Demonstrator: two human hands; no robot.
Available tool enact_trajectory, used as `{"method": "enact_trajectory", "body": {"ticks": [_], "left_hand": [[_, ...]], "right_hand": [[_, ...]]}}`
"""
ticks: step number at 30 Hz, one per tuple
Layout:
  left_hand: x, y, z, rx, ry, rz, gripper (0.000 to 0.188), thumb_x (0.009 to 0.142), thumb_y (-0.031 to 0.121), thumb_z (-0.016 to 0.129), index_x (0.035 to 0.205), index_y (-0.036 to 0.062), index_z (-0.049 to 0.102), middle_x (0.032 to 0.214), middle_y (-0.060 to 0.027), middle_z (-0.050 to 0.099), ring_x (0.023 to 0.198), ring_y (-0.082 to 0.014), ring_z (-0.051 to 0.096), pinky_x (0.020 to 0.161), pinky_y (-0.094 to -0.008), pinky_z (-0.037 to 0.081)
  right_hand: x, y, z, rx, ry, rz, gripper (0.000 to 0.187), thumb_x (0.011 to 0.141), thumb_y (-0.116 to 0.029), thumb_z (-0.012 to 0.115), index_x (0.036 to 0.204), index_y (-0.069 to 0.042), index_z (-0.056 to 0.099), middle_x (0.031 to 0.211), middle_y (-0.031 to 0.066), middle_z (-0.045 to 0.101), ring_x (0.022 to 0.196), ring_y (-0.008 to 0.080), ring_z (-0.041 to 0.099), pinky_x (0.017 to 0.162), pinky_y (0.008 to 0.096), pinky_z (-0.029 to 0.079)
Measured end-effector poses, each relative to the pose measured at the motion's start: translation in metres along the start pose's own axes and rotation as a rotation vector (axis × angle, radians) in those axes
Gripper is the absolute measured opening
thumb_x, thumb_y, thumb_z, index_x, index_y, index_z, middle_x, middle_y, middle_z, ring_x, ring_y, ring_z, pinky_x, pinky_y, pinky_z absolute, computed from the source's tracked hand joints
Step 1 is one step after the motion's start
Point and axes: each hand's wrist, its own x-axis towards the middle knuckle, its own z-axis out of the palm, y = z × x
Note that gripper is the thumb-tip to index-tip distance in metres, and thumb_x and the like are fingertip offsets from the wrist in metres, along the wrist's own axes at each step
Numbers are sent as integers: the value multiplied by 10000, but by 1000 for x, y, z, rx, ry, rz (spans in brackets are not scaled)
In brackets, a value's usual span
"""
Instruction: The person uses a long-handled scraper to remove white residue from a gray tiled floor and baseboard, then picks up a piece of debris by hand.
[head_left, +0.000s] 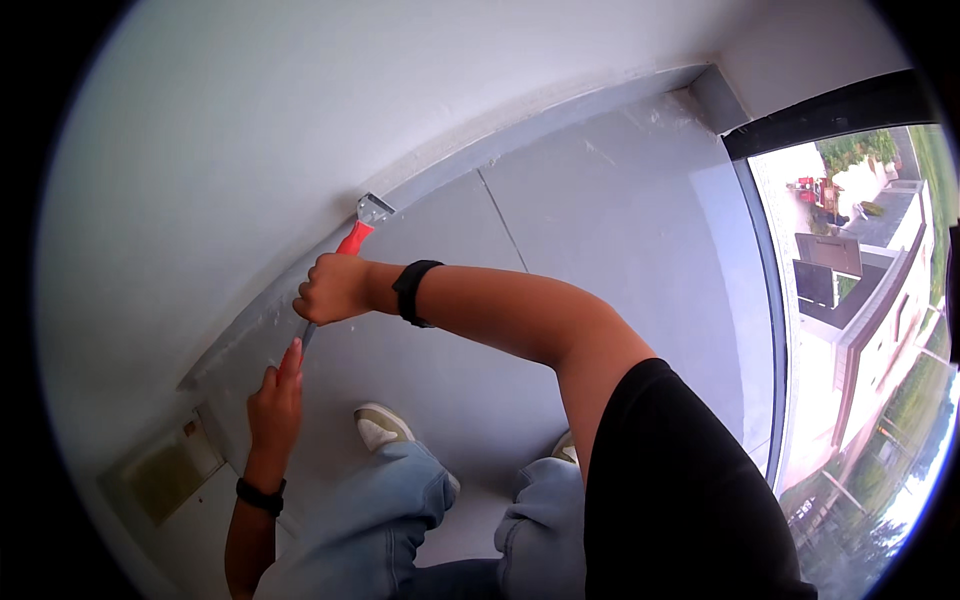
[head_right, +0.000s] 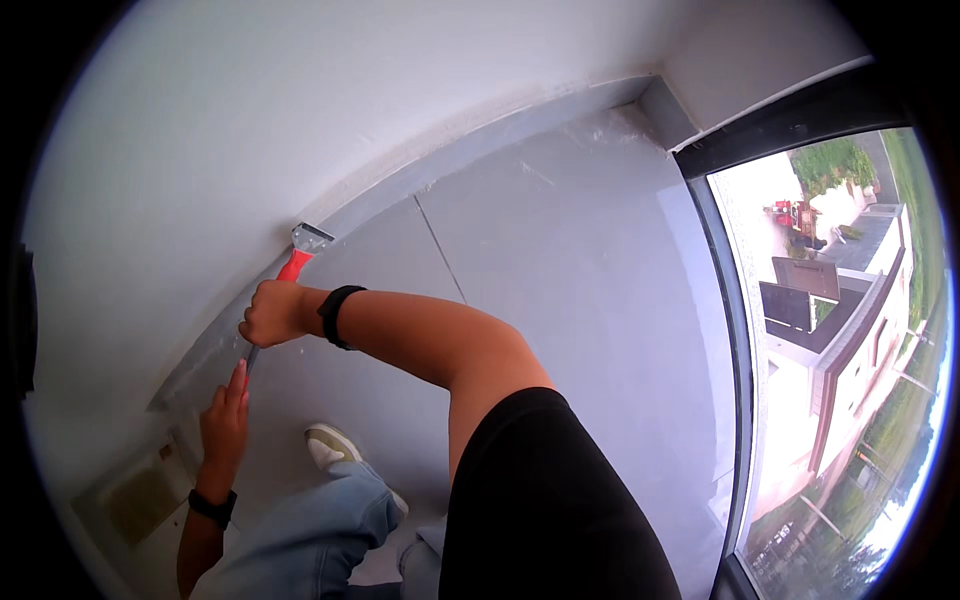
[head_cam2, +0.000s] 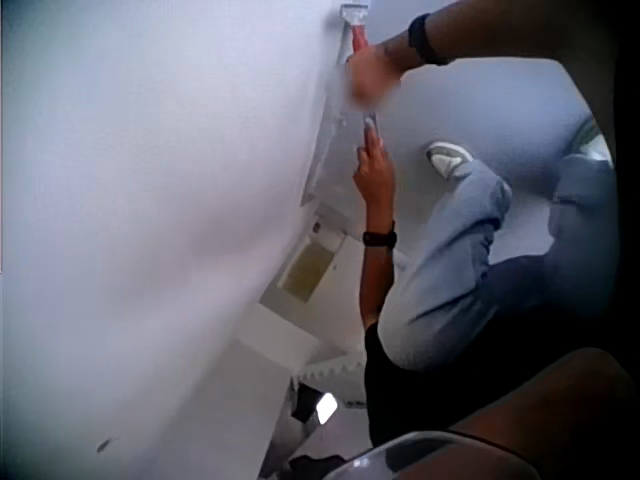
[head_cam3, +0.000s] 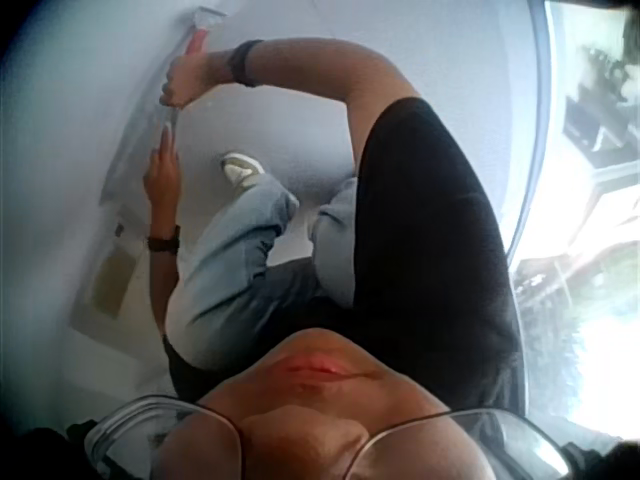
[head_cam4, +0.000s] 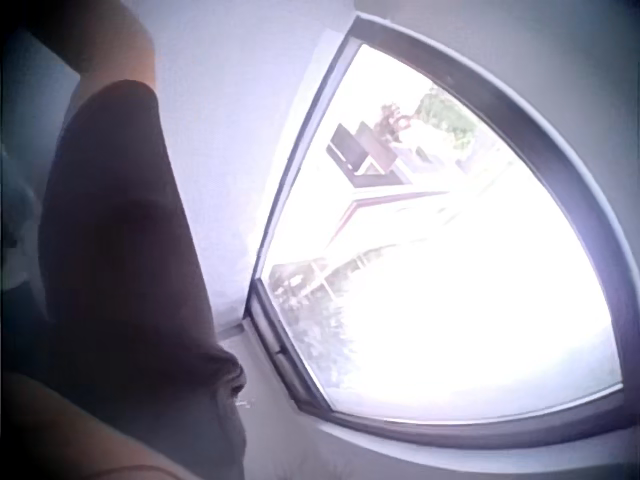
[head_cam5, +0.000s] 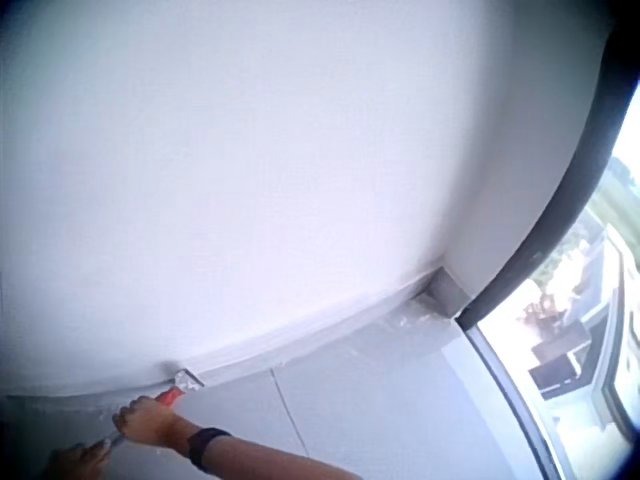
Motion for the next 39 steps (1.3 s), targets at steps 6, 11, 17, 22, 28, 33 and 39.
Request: {"method": "enact_trajectory", "body": {"ticks": [6, 11, 17, 22, 28, 33, 39], "left_hand": [[23, 30, 24, -73, 55, 22, 601, 938, 72, 597, 1493, 175, 392, 876, -107, 608, 692, -269, 652, 617, -367, 548], [57, 79, 36, -367, 70, 125, 603, 958, 81, 565, 1516, 151, 349, 953, -134, 644, 717, -278, 655, 665, -375, 542], [9, 59, 27, -748, -116, -196, 578, 970, 140, 557, 1489, 4, 341, 908, -118, 648, 745, -194, 609, 706, -332, 506], [-44, -10, 52, -916, -83, -354, 397, 990, 217, 560, 1307, -16, 506, 761, -90, 602, 641, -144, 544, 611, -303, 460], [-96, -51, 65, -828, -58, -419, 298, 1008, 317, 537, 1006, 18, 528, 591, -104, 521, 497, -209, 513, 501, -355, 389], [-108, -67, 72, -784, -45, -443, 286, 1011, 312, 522, 990, 27, 521, 610, -151, 548, 518, -302, 567, 508, -399, 416], [-72, -71, 65, -798, -112, -341, 276, 1008, 307, 524, 1006, 31, 526, 636, -165, 581, 569, -353, 608, 523, -415, 441]], "right_hand": [[-23, 17, -45, -75, -261, -5, 219, 754, -225, 684, 667, -76, 551, 563, 38, 601, 532, 260, 637, 460, 365, 482], [-59, 35, -109, -70, -463, 83, 267, 794, -271, 694, 681, -75, 552, 562, 37, 603, 541, 276, 627, 475, 383, 472], [-23, 7, -84, -2, -596, -21, 222, 815, -241, 656, 704, -67, 575, 569, 45, 619, 560, 294, 635, 504, 408, 491], [28, -24, -22, 125, -627, -114, 204, 808, -232, 665, 719, -61, 598, 599, 60, 644, 598, 309, 658, 544, 412, 519], [66, -71, 44, 146, -770, -68, 120, 790, -223, 677, 749, -111, 684, 725, 64, 704, 724, 296, 695, 636, 401, 547], [89, -84, 60, 156, -809, -127, 156, 798, -192, 666, 681, -90, 649, 639, 62, 670, 655, 304, 679, 595, 397, 535], [81, -56, 27, 94, -878, -30, 189, 810, -243, 665, 714, -82, 637, 647, 70, 671, 635, 306, 672, 573, 397, 531]]}}
